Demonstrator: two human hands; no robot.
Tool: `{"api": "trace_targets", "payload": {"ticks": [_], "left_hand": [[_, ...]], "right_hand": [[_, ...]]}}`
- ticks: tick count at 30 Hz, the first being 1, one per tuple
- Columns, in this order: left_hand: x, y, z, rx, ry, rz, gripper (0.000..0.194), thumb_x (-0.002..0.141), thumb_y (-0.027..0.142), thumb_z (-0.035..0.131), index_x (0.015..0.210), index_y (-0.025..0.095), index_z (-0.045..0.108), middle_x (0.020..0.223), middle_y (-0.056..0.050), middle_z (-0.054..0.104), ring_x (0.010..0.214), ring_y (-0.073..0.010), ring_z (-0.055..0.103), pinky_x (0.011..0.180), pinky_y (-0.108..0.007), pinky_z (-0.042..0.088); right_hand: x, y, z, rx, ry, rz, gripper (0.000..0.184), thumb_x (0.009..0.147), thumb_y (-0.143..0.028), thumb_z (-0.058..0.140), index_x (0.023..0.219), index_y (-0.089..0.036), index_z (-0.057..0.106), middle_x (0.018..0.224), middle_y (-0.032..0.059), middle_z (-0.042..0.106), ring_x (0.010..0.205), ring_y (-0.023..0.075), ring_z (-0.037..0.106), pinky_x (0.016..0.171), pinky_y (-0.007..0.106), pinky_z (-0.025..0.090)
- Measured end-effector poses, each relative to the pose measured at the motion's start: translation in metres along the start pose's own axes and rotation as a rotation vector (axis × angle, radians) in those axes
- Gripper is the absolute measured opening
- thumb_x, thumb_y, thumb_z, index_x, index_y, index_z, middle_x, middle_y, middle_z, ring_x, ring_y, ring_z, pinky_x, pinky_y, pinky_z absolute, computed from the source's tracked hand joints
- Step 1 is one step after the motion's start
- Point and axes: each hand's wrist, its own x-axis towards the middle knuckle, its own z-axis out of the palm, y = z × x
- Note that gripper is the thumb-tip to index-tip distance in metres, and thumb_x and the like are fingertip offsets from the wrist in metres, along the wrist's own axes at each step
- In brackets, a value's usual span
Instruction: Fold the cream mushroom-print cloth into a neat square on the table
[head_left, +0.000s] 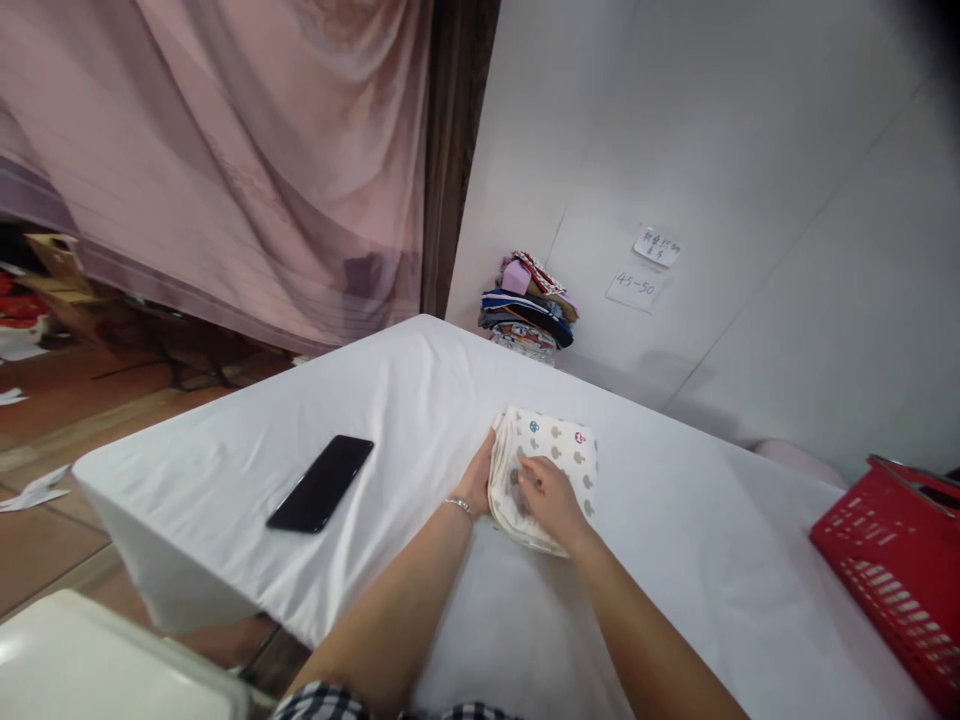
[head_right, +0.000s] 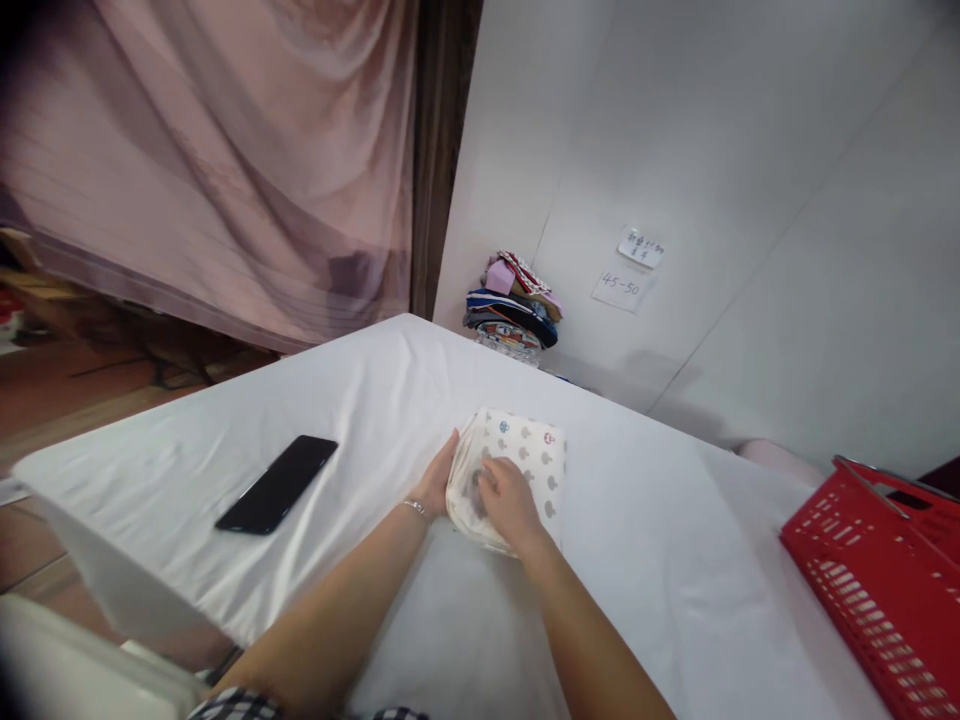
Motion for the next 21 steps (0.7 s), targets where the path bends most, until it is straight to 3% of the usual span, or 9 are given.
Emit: {"api": "trace_targets", "payload": {"ticks": [4, 8, 11, 16, 21], "left_hand": [[-0.008, 0.009, 0.002, -0.015, -0.037, 0.074, 0.085, 0.076, 0.079, 0.026, 0.119, 0.012, 0.056, 0.108, -0.015, 0.066, 0.103, -0.0297, 0.060, 0.094, -0.042, 0.043], [-0.011, 0.014, -0.001, 0.010, 0.011, 0.087, 0.072, 0.082, 0.069, 0.033, 0.117, 0.011, 0.056, 0.107, -0.014, 0.067, 0.101, -0.0282, 0.061, 0.091, -0.040, 0.045], [-0.013, 0.019, -0.005, 0.071, 0.141, 0.091, 0.065, 0.085, 0.063, 0.034, 0.120, 0.012, 0.054, 0.115, -0.014, 0.064, 0.106, -0.0267, 0.060, 0.091, -0.036, 0.045], [-0.018, 0.029, -0.012, 0.255, 0.494, 0.164, 0.070, 0.084, 0.066, 0.034, 0.127, 0.012, 0.046, 0.138, -0.015, 0.045, 0.117, -0.0263, 0.052, 0.091, -0.033, 0.044], [-0.014, 0.027, -0.017, 0.537, 0.618, 0.211, 0.062, 0.081, 0.067, 0.039, 0.105, 0.013, 0.059, 0.124, -0.017, 0.057, 0.110, -0.0303, 0.055, 0.090, -0.036, 0.042]], "right_hand": [[-0.005, -0.006, 0.000, -0.204, -0.064, -0.086, 0.044, 0.084, -0.027, 0.044, 0.126, -0.016, 0.053, 0.140, 0.0112, 0.043, 0.131, 0.0250, 0.034, 0.109, 0.042, 0.025], [0.002, -0.015, 0.014, -0.255, -0.178, -0.067, 0.050, 0.087, -0.031, 0.041, 0.135, -0.014, 0.043, 0.148, 0.0114, 0.030, 0.138, 0.0255, 0.020, 0.111, 0.046, 0.018], [0.008, -0.017, 0.026, -0.261, -0.266, -0.032, 0.050, 0.088, -0.030, 0.039, 0.136, -0.014, 0.041, 0.147, 0.0128, 0.032, 0.137, 0.0252, 0.023, 0.109, 0.049, 0.018], [0.004, -0.015, 0.028, -0.278, -0.191, -0.024, 0.046, 0.087, -0.030, 0.044, 0.131, -0.016, 0.046, 0.143, 0.0138, 0.038, 0.134, 0.0262, 0.029, 0.108, 0.048, 0.019], [-0.011, -0.022, 0.012, -0.317, -0.232, -0.002, 0.033, 0.088, -0.029, 0.041, 0.115, -0.021, 0.059, 0.134, 0.0105, 0.050, 0.126, 0.0262, 0.041, 0.105, 0.050, 0.019]]}}
